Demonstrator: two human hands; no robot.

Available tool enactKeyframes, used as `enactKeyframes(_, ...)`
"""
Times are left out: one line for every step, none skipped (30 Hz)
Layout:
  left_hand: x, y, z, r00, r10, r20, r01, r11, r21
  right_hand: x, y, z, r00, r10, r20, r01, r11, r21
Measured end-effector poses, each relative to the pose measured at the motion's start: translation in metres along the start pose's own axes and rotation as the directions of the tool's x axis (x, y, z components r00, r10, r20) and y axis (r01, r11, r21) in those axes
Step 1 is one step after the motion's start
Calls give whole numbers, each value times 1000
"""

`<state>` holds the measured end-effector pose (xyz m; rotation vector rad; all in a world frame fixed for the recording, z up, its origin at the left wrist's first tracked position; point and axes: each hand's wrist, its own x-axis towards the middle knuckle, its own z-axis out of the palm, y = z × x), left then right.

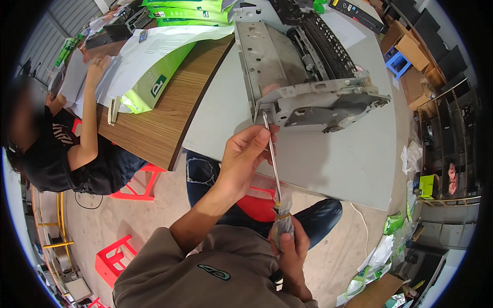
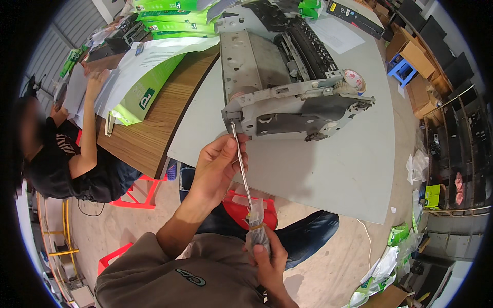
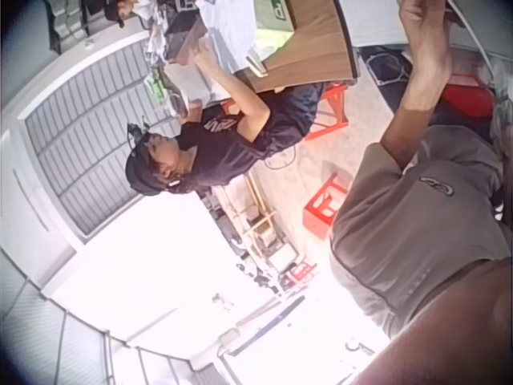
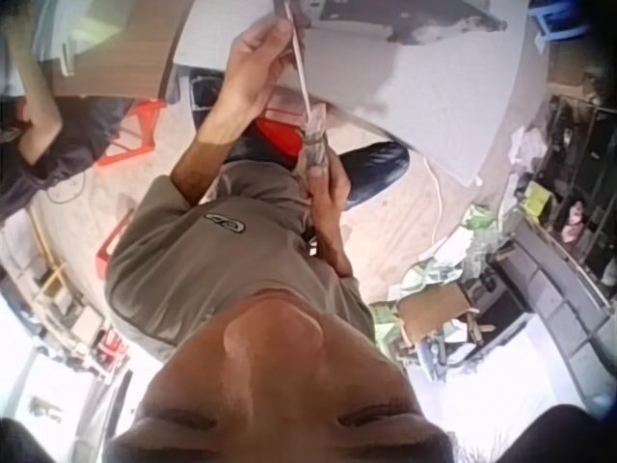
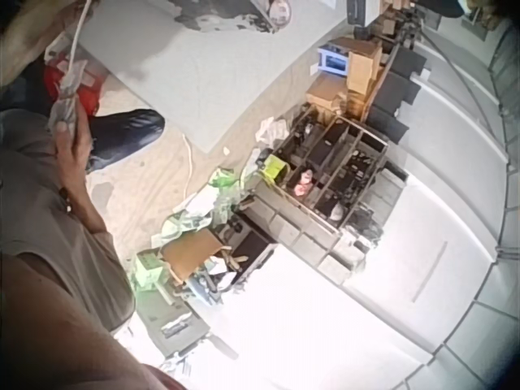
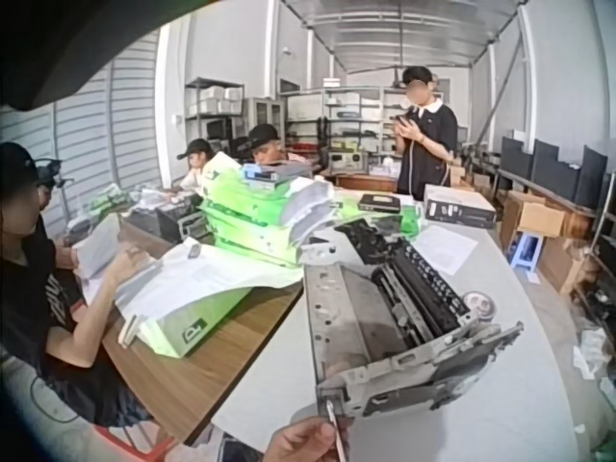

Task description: The person uses a screwdriver to loosen and remove screws from a large metal printer component on a table.

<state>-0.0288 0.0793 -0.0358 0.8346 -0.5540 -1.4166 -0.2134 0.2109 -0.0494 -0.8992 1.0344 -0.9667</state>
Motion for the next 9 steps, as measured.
enactKeyframes(0,-1,-1,1000,0,-2,0,1000,0,0,-1,0,1000,-1,0,1,1000,-1)
enactKeyframes(0,-1,-2,1000,0,-1,0,1000,-1,0,-2,0,1000,6,6,-6,1000,4)
enactKeyframes(0,-1,-2,1000,6,9,-6,1000,-1,0,-3,0,1000,12,10,-13,1000,10)
enactKeyframes(0,-1,-3,1000,12,18,-12,1000,-1,-1,-4,0,1000,12,8,-12,1000,10)
enactKeyframes(0,-1,-4,1000,11,20,-11,1000,-1,-1,-4,0,1000,17,2,-17,1000,7)
enactKeyframes(0,-2,-6,1000,7,28,-6,999,-36,-2,-4,0,1000,24,-3,-24,1000,5)
enactKeyframes(0,-3,-7,999,3,36,0,998,-70,-2,-4,0,1000,23,-4,-23,1000,6)
enactKeyframes(0,-2,-8,999,10,38,-8,999,-52,-1,-4,0,1000,30,1,-30,1000,4)
enactKeyframes(0,-4,-9,999,13,36,-11,999,-35,-1,-3,-1,999,43,3,-43,999,1)
